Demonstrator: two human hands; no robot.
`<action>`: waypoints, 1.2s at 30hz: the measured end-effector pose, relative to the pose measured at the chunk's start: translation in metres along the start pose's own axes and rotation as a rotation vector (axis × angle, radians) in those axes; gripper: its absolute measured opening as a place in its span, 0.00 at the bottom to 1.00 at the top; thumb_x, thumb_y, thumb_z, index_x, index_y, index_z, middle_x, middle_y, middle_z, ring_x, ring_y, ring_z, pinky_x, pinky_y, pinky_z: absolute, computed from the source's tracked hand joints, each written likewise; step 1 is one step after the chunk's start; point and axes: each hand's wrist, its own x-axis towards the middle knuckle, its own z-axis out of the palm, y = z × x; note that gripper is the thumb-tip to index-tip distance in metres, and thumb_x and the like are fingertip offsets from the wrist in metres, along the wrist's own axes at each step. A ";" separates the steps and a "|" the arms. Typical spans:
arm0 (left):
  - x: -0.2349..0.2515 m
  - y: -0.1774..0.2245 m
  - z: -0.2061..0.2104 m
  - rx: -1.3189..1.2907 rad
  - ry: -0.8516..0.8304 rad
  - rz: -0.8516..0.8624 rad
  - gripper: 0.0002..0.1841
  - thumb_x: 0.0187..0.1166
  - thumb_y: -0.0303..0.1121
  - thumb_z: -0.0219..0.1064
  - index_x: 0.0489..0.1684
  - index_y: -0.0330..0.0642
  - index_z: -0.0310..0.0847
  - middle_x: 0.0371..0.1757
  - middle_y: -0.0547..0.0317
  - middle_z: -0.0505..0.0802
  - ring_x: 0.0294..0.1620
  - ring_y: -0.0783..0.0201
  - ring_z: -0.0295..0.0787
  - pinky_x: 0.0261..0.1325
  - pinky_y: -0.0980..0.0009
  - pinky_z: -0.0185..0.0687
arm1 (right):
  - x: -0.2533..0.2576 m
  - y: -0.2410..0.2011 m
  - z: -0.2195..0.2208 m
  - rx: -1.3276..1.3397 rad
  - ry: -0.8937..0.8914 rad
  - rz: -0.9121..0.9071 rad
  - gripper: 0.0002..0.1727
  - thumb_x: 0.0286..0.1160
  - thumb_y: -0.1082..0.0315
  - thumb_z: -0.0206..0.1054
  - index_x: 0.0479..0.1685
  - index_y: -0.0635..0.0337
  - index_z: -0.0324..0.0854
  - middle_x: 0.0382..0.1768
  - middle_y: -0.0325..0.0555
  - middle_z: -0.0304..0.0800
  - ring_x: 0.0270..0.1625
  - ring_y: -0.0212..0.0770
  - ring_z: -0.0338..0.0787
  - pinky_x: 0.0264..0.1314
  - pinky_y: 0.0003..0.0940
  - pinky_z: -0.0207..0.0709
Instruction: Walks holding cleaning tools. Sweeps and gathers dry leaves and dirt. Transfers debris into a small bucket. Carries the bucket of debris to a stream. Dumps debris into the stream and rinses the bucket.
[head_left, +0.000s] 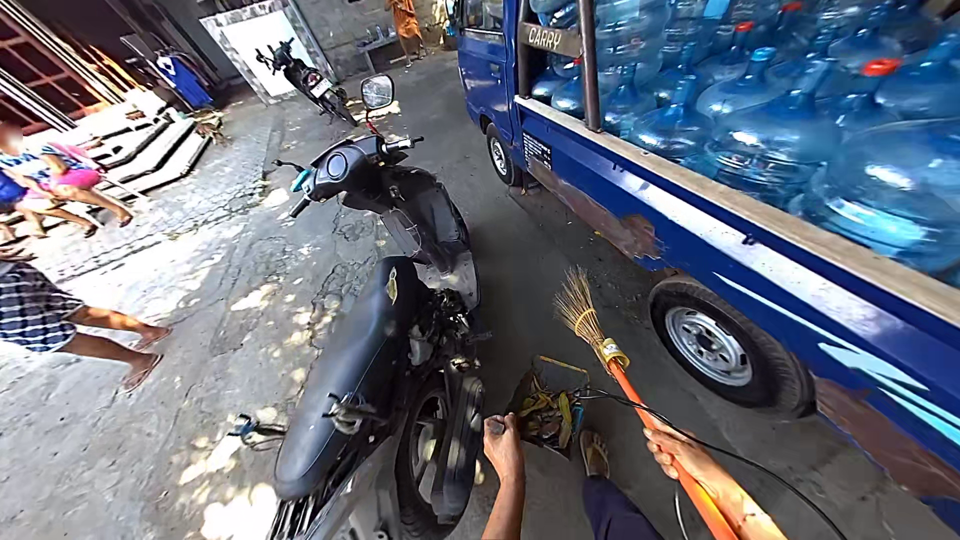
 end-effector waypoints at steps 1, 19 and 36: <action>0.015 0.008 0.018 -0.012 0.011 -0.013 0.09 0.79 0.27 0.69 0.43 0.27 0.80 0.31 0.45 0.85 0.29 0.56 0.81 0.37 0.56 0.78 | 0.019 -0.015 0.002 0.014 0.003 -0.007 0.15 0.90 0.74 0.55 0.70 0.64 0.75 0.18 0.35 0.74 0.13 0.24 0.73 0.13 0.18 0.68; 0.289 0.189 0.278 -0.117 0.073 -0.064 0.09 0.81 0.27 0.66 0.46 0.26 0.79 0.33 0.44 0.85 0.31 0.55 0.81 0.39 0.55 0.79 | 0.318 -0.295 0.080 -0.378 -0.144 -0.034 0.24 0.89 0.73 0.55 0.83 0.56 0.74 0.21 0.36 0.75 0.15 0.28 0.70 0.15 0.23 0.66; 0.579 0.359 0.455 -0.108 0.125 -0.098 0.11 0.82 0.29 0.66 0.51 0.28 0.80 0.39 0.41 0.86 0.37 0.52 0.82 0.44 0.53 0.79 | 0.572 -0.541 0.218 -0.389 -0.215 -0.093 0.26 0.90 0.72 0.54 0.86 0.57 0.69 0.22 0.34 0.75 0.15 0.26 0.69 0.16 0.22 0.66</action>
